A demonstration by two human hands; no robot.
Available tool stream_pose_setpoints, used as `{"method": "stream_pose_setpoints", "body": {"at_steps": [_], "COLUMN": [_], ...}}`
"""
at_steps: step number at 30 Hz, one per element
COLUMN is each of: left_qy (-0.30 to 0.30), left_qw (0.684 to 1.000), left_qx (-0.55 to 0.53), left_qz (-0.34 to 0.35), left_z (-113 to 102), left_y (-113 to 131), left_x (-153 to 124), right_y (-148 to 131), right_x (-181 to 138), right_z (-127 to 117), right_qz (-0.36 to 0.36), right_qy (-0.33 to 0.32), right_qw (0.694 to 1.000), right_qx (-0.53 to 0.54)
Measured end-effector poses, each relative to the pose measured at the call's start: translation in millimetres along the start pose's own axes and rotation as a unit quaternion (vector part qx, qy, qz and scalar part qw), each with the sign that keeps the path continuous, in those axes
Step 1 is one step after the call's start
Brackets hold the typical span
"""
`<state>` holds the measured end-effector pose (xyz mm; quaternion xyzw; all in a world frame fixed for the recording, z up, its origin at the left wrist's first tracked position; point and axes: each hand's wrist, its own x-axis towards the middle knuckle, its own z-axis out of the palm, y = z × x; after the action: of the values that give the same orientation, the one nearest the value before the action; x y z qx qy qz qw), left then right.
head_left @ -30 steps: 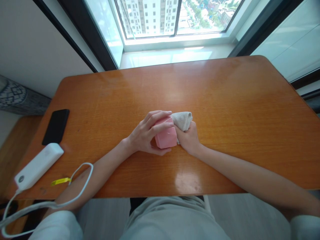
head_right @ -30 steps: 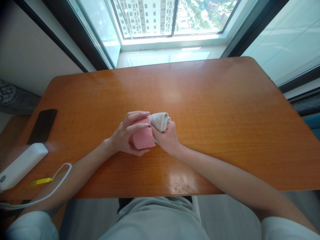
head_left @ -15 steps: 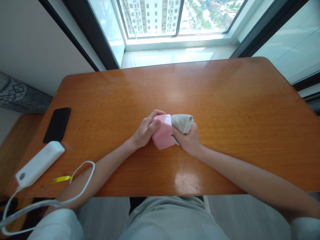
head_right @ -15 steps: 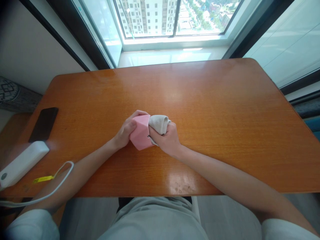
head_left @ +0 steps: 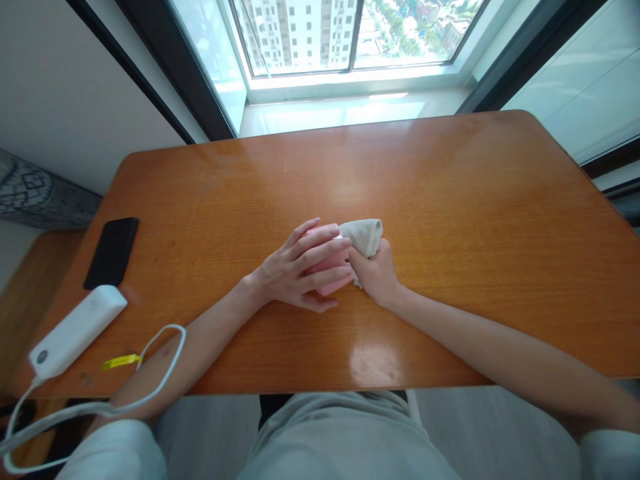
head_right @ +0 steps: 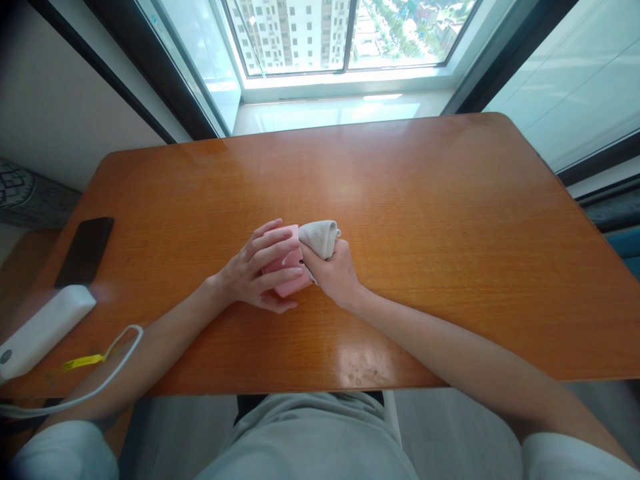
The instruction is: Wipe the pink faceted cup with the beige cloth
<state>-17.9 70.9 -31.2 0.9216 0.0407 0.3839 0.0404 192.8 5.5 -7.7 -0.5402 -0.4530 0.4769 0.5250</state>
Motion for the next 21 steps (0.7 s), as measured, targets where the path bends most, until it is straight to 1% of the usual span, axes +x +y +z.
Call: {"method": "stream_pose_setpoints", "body": {"at_steps": [2,4,8,11,15,17,19,21], "left_qy": [-0.009,0.001,0.053,0.08,0.096,0.094,0.082,0.081], "left_qw": [1.0,0.999,0.994,0.976,0.939,0.915,0.875,0.824], "left_qx": [0.001,-0.015,-0.07,-0.151,-0.236,-0.271,-0.31,-0.346], "left_qz": [-0.014,-0.031,-0.065,-0.133,-0.231,-0.283,-0.363,-0.441], "left_z": [0.7,0.6,-0.5,-0.4,-3.0,-5.5,-6.6,-4.1], "left_y": [-0.8,0.1,4.4,7.6,11.9,14.5,16.8,17.9], "left_x": [-0.3,1.5,8.8,13.5,18.5,20.9,22.1,21.3], "right_y": [0.4,-0.4,-3.5,-4.2,-2.2,-0.9,-0.3,-1.0], "right_x": [1.1,1.2,-0.7,-1.8,-1.3,-1.2,-1.8,-3.0], "right_z": [0.0,0.2,0.6,0.5,0.2,0.2,0.3,0.7], "right_qz": [0.001,-0.003,-0.019,-0.026,-0.022,-0.027,-0.035,-0.042], "right_qy": [0.0,0.002,0.001,-0.007,-0.003,-0.009,-0.016,-0.017], "right_qw": [1.0,1.0,1.0,1.0,1.0,0.999,0.999,0.998], "right_qx": [-0.001,-0.002,-0.006,-0.017,-0.018,-0.017,-0.029,-0.042]}}
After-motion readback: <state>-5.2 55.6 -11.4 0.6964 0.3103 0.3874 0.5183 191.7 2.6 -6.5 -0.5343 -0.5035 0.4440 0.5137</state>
